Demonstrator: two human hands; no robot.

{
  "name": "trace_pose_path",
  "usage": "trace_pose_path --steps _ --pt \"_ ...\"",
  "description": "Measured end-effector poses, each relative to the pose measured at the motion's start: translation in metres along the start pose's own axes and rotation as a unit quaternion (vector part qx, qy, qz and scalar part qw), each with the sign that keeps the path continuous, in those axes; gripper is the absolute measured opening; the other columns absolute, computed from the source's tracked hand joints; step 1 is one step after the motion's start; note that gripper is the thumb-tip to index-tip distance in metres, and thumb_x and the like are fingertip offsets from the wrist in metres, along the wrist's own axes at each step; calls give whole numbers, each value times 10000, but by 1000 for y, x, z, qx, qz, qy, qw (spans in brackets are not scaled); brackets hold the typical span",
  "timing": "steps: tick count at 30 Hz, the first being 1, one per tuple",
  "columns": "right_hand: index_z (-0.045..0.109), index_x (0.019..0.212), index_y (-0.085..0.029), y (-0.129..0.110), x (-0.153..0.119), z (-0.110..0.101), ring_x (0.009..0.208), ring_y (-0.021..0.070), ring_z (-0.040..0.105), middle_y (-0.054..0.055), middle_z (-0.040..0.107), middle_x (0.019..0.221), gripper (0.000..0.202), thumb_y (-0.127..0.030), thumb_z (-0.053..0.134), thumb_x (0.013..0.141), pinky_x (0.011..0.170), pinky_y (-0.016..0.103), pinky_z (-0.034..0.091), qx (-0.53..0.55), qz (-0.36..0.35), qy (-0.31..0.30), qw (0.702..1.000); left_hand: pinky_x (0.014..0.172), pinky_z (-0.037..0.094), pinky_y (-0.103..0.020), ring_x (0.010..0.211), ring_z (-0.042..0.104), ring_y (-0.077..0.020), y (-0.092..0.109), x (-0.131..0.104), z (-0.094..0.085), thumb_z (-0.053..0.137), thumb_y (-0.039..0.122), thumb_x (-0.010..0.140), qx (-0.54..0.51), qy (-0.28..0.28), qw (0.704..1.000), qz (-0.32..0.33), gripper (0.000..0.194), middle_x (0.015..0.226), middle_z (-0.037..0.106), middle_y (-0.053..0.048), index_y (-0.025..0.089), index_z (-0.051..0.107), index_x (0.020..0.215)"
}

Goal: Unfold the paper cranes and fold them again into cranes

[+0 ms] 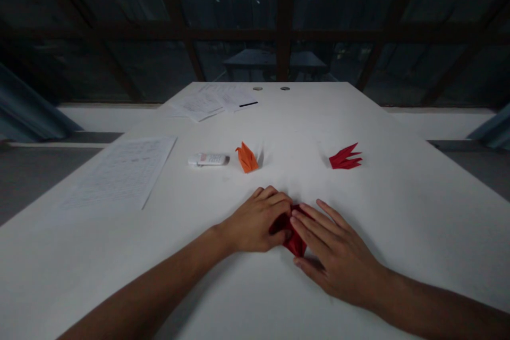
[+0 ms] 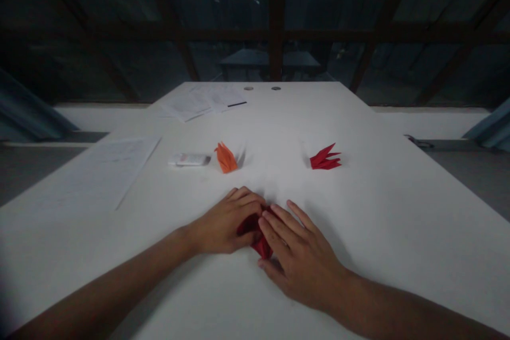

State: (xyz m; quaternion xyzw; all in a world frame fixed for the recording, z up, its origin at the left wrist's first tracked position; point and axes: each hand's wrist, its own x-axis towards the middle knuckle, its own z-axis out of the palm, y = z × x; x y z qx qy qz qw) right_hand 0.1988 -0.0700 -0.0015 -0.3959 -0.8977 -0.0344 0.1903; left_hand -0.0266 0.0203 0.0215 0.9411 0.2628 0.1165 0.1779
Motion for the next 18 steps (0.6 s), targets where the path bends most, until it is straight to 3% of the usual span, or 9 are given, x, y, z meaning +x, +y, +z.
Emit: trace_pose_path --steps 2,5,12,18 --pt "636 1374 -101 -4 -3 1 1386 311 544 150 626 1441 471 -374 575 996 1224 504 382 -6 -22 -5 1000 955 396 -406 1063 510 -254 0 1 0 691 279 845 -10 2 1000 -6 230 1165 644 -36 228 597 1048" --pt "664 1343 -80 -7 -7 2 1340 330 588 180 639 1414 475 -390 587 991 1164 489 469 -24 -27 -30 999 948 401 -403 1058 510 -258 0 1 0 665 255 861 -13 6 1000 -11 189 1153 646 -42 227 599 1036" --pt "620 1378 -33 -13 -6 -5 1352 359 571 204 587 1458 552 -391 615 959 1162 511 468 -47 -34 -52 997 954 401 -388 1047 522 -241 -1 2 1 613 191 886 -17 10 1000 1 137 1132 658 -39 222 594 1018" --pt "582 1431 -82 -16 -9 -1 1391 325 536 165 552 1507 508 -380 530 1022 1191 493 425 -29 -50 -49 997 976 403 -388 1059 531 -240 -3 1 -2 628 160 852 -31 2 1000 4 198 1135 666 -32 222 612 1039"
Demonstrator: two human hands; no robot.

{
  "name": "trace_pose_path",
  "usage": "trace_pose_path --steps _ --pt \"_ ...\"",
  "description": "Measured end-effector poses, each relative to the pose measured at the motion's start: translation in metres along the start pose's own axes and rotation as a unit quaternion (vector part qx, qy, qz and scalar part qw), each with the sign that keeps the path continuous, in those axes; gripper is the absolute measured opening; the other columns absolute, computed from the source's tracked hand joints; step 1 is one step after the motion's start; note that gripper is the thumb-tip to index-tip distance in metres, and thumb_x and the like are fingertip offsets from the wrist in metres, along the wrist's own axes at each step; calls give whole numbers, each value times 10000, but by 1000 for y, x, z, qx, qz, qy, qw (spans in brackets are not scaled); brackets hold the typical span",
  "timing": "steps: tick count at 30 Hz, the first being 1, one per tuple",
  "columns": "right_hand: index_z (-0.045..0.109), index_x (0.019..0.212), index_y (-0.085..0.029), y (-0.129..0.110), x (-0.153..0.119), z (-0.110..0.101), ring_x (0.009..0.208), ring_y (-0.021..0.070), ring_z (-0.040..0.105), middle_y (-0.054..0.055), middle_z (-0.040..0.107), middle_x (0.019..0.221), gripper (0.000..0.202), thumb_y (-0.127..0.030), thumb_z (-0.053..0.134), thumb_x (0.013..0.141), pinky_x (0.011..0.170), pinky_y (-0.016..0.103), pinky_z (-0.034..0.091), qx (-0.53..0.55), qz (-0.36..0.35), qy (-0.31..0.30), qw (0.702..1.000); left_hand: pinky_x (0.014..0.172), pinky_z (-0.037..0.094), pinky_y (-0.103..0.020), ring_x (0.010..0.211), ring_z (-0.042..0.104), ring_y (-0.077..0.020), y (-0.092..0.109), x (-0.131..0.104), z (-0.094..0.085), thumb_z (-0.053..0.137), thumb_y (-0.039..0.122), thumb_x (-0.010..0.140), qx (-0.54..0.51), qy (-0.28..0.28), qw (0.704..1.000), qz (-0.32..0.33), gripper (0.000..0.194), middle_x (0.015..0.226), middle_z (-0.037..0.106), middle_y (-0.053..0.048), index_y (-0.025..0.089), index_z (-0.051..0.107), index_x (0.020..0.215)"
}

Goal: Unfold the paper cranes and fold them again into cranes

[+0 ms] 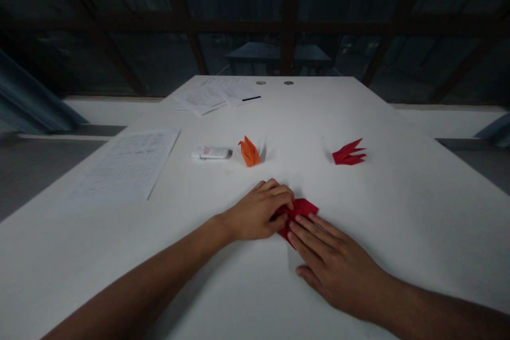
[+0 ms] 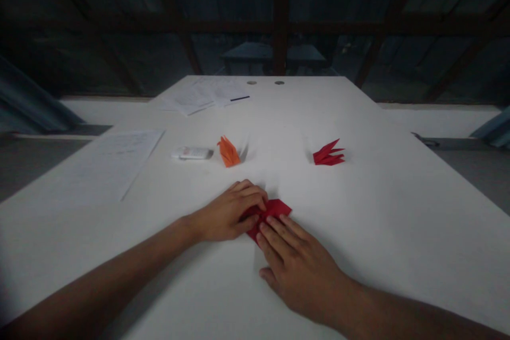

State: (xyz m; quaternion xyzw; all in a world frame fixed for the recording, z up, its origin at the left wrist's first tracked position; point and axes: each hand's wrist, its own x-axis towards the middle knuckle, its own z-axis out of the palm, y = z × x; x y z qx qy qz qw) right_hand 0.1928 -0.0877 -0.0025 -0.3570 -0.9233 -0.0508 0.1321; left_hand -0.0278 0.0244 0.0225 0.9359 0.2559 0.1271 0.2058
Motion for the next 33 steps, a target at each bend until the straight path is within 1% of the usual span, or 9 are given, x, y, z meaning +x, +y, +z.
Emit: trace_pose_path --steps 3,6,10,16,19,23,27,30,33 --pt "588 1423 -73 1 0 -1 1382 331 545 179 566 1489 503 -363 541 1015 1185 497 425 8 -3 -18 1000 987 401 -382 1058 551 -223 -4 1 -1 532 143 936 -17 0 1000 9 180 1135 680 -33 225 632 1061" --pt "543 1464 -81 2 0 -4 1401 328 524 181 543 1511 544 -378 548 1008 1201 511 395 20 -6 -33 999 994 405 -377 1041 573 -207 -9 3 0 445 139 997 -31 6 999 17 275 1142 692 -41 234 635 1171" --pt "447 1529 -76 2 -1 -3 1425 317 496 176 518 1536 602 -378 532 1016 1236 517 337 25 -3 -45 999 1011 416 -384 1068 573 -213 -12 3 3 460 164 1002 -26 17 999 17 314 1173 696 -53 242 628 1255" --pt "450 1529 -93 3 -1 -3 1521 333 336 171 374 1630 603 -372 540 1002 1254 520 298 24 3 -40 999 1042 435 -410 1176 527 -246 -11 0 10 471 190 997 27 43 998 23 316 1351 626 -79 236 665 1242" --pt "450 1530 -114 6 -1 -6 1532 316 316 155 341 1650 599 -391 523 1005 1265 493 286 53 16 -64 996 1071 431 -413 1195 515 -252 -11 -1 11 496 192 983 31 46 998 32 323 1401 593 -81 230 667 1254" --pt "491 1499 -136 11 1 -10 1528 290 331 139 380 1638 574 -419 515 1001 1287 487 227 105 28 -99 989 1083 434 -402 1211 519 -246 -16 0 4 529 207 977 1 40 999 33 323 1386 597 -86 238 678 1261" --pt "528 1473 -153 15 2 -12 1523 276 344 126 403 1630 559 -414 549 979 1293 487 199 137 32 -103 985 1121 394 -429 1256 519 -262 -26 -2 -11 573 236 967 -8 22 999 28 268 1371 601 -84 272 734 1178" --pt "484 1514 -158 17 2 -11 1518 274 355 121 406 1629 597 -403 560 974 1288 486 216 143 29 -96 985 1154 330 -498 1299 492 -292 -32 -5 -18 601 233 948 17 6 1000 3 266 1428 561 -49 336 753 1140" --pt "387 1578 -172 18 1 -10 1514 267 365 107 397 1634 662 -396 559 980 1284 479 231 144 27 -90 985 1138 340 -501 1291 499 -291 -34 -7 -20 617 220 935 13 3 1000 -12 318 1462 523 -39 369 727 1193"
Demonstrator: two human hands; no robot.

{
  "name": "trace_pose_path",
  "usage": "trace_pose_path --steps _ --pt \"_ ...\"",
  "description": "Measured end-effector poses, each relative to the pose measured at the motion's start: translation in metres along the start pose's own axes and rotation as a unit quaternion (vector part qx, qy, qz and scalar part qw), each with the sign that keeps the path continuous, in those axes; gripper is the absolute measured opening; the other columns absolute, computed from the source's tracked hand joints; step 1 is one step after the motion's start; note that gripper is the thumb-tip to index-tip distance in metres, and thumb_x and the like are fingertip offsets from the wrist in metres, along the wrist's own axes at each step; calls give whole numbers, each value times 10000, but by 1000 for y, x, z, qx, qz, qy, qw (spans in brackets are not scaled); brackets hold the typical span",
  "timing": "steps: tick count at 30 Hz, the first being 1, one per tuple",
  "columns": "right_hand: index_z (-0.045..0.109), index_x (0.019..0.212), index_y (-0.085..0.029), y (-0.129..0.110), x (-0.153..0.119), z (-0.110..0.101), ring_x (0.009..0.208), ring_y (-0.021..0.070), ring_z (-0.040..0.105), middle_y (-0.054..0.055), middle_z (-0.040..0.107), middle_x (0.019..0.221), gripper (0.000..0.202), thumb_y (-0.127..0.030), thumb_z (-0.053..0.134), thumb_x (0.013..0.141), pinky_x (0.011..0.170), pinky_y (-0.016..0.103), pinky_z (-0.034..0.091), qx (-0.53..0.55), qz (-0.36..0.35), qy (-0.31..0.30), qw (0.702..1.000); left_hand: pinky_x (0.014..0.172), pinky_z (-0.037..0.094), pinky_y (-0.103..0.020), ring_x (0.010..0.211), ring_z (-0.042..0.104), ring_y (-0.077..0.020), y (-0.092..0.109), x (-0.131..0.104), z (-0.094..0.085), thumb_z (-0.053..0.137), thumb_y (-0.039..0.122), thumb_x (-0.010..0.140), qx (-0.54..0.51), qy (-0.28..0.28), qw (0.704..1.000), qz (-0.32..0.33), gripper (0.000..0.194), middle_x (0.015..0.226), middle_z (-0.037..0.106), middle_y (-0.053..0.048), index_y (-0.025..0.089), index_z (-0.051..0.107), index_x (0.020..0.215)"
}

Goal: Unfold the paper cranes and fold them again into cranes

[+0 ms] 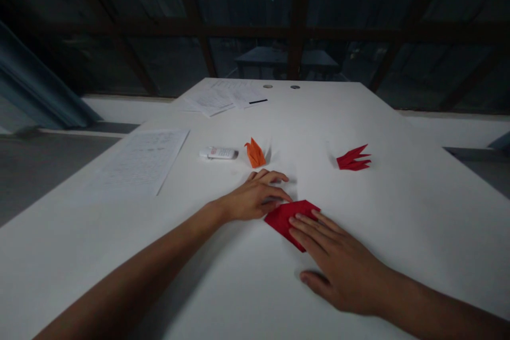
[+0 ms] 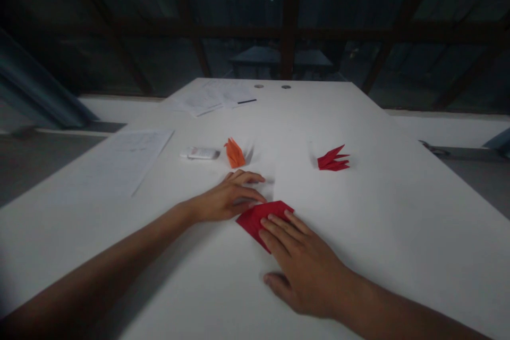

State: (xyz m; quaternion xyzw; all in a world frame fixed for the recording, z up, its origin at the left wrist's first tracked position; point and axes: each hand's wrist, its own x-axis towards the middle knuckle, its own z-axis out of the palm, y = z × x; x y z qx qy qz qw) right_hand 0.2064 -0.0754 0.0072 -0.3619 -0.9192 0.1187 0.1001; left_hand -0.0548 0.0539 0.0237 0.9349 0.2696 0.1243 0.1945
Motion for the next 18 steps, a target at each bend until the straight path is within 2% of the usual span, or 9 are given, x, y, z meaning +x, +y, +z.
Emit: trace_pose_path --steps 4,8,11,14,16,18 --pt "307 1613 -176 3 0 2 1529 266 333 105 353 1653 721 -410 563 980 1287 483 218 -6 -11 -3 1000 1138 340 -472 1298 504 -275 7 0 4 624 212 925 -13 10 1000 -2 386 1456 531 -52 342 667 1286" --pt "212 1638 -171 6 0 4 1552 261 278 101 291 1676 773 -440 540 991 1290 480 209 -21 -22 -17 999 1098 355 -490 1285 506 -301 16 2 10 705 391 888 -17 7 1000 -7 563 1452 556 -79 310 542 1421" --pt "175 1641 -130 5 -1 5 1561 267 248 122 265 1686 814 -423 549 980 1279 465 239 -48 -32 -4 998 1081 359 -472 1249 520 -290 15 2 11 692 386 902 -19 2 1000 -6 467 1395 607 -65 299 600 1351" --pt "272 1617 -120 3 -1 5 1541 317 279 159 304 1674 789 -343 602 936 1247 498 290 -73 -42 45 995 1077 363 -434 1217 537 -263 13 4 9 708 299 884 -26 -2 1000 0 390 1319 656 -37 293 652 1270" --pt "405 1565 -169 2 0 5 1447 349 417 170 450 1586 686 -312 617 928 1189 548 356 -77 -42 79 993 1065 372 -417 1187 554 -250 12 5 9 705 279 885 -30 6 1000 -1 345 1283 673 -31 283 672 1228" --pt "520 1482 -224 2 2 4 1264 341 561 153 604 1405 566 -310 627 933 1081 559 451 -65 -20 93 993 1031 393 -400 1139 578 -239 11 6 11 658 288 926 -33 17 999 -4 247 1220 694 -34 268 694 1170"
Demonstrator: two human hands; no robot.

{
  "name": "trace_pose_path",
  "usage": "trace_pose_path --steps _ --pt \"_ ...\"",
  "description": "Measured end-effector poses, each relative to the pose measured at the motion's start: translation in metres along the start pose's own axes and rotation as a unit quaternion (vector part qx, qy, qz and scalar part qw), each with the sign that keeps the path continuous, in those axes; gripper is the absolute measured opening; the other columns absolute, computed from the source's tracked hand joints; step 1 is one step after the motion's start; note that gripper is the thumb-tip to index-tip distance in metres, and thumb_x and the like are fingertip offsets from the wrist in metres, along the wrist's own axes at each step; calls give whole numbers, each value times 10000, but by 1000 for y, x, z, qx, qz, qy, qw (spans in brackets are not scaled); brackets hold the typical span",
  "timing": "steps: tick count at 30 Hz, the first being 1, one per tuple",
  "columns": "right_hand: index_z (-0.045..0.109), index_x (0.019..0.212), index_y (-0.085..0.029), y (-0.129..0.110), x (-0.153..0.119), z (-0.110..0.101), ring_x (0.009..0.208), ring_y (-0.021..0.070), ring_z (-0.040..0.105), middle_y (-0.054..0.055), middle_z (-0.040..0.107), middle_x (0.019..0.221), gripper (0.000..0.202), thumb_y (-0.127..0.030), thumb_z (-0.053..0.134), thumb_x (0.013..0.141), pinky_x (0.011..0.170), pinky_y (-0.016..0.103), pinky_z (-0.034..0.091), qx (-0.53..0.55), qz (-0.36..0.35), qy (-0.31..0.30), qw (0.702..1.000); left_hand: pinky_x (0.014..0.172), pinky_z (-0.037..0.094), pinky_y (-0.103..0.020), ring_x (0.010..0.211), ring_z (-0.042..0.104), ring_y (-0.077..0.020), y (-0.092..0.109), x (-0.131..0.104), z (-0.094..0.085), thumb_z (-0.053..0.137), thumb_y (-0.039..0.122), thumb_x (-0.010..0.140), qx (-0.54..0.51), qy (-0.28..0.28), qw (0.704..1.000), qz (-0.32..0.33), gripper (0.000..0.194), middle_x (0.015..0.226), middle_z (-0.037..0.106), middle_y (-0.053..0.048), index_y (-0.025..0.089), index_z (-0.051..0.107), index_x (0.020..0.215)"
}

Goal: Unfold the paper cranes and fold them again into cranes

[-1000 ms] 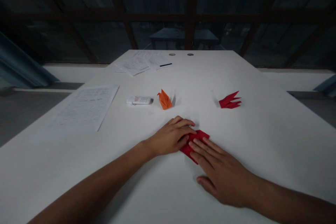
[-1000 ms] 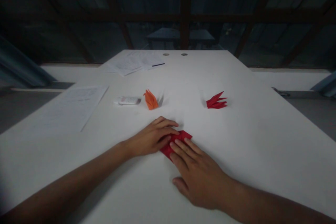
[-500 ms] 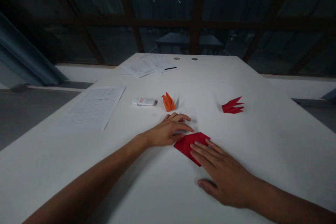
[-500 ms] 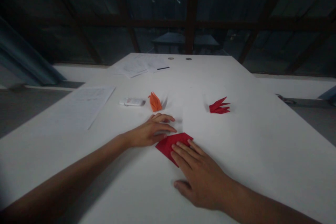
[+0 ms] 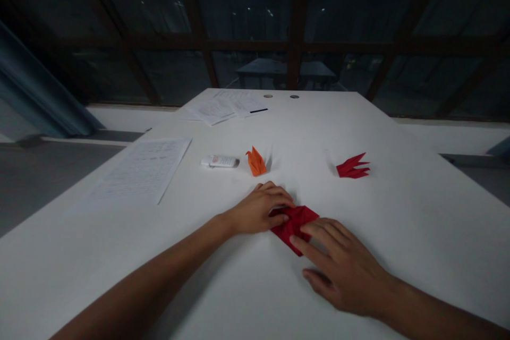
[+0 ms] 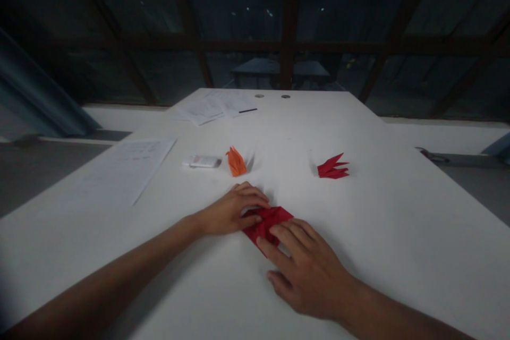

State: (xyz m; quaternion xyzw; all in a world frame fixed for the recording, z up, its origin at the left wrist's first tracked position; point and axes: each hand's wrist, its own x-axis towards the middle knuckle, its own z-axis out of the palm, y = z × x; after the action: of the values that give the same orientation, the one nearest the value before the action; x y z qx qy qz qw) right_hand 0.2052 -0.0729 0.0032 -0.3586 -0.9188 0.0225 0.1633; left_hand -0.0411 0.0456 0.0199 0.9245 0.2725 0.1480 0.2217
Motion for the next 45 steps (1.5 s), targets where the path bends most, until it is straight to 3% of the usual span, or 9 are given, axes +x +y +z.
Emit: trace_pose_path --steps 5,9,14,22,26,32,36,39,45 --pt "645 1269 -228 2 6 1 1069 294 597 100 678 1156 342 -283 646 932 952 499 505 51 63 5 997 935 446 -360 937 628 -192 -4 2 10 541 267 996 -33 55 996 -62 340 1009 703 -30 247 591 1332" --pt "664 1085 -192 4 8 4 1032 277 587 90 686 1074 159 -218 631 931 955 477 487 83 87 37 992 974 446 -366 1027 622 -197 -5 1 16 502 201 999 -34 87 994 -65 492 1115 686 -38 296 466 1480" --pt "632 991 -196 10 10 8 964 239 583 61 685 988 121 -106 585 924 913 425 488 135 107 75 982 1043 443 -378 1161 587 -215 -4 0 13 526 214 989 -32 84 995 -32 308 1234 629 -58 292 681 1243" --pt "625 870 -224 24 14 11 884 215 610 21 684 882 152 -73 609 869 836 379 484 198 190 109 956 1032 444 -384 1139 546 -231 12 -1 4 680 360 911 -34 47 998 -13 154 1251 612 -60 209 701 893" --pt "674 916 -240 31 16 12 859 210 635 16 696 896 164 -100 607 862 829 372 483 223 267 111 931 1015 421 -404 1143 538 -249 24 -1 6 750 307 833 5 11 1000 0 135 1212 640 -40 213 678 898" --pt "624 1101 -249 34 21 8 742 171 655 -31 714 808 256 -174 636 856 693 296 467 367 333 101 863 988 403 -427 1146 519 -254 38 0 13 620 402 960 34 42 998 -43 200 1172 665 -44 216 691 935" --pt "596 1077 -239 37 21 6 691 163 620 -46 686 746 256 -219 673 834 660 290 438 428 356 104 824 1006 380 -443 1210 473 -272 41 4 17 602 305 981 54 63 995 -57 142 1264 650 -27 226 700 915" --pt "578 1079 -233 37 22 6 663 156 588 -51 655 732 264 -245 680 836 632 284 417 437 363 120 814 1003 387 -413 1157 505 -240 41 7 14 602 241 978 42 58 997 -43 109 1195 667 -23 236 709 954" --pt "569 1093 -236 34 22 8 645 146 538 -68 556 701 231 -282 655 884 612 276 397 411 368 161 819 901 429 -374 950 573 -205 53 7 6 625 373 967 -8 21 999 -29 164 958 690 -22 231 708 964"
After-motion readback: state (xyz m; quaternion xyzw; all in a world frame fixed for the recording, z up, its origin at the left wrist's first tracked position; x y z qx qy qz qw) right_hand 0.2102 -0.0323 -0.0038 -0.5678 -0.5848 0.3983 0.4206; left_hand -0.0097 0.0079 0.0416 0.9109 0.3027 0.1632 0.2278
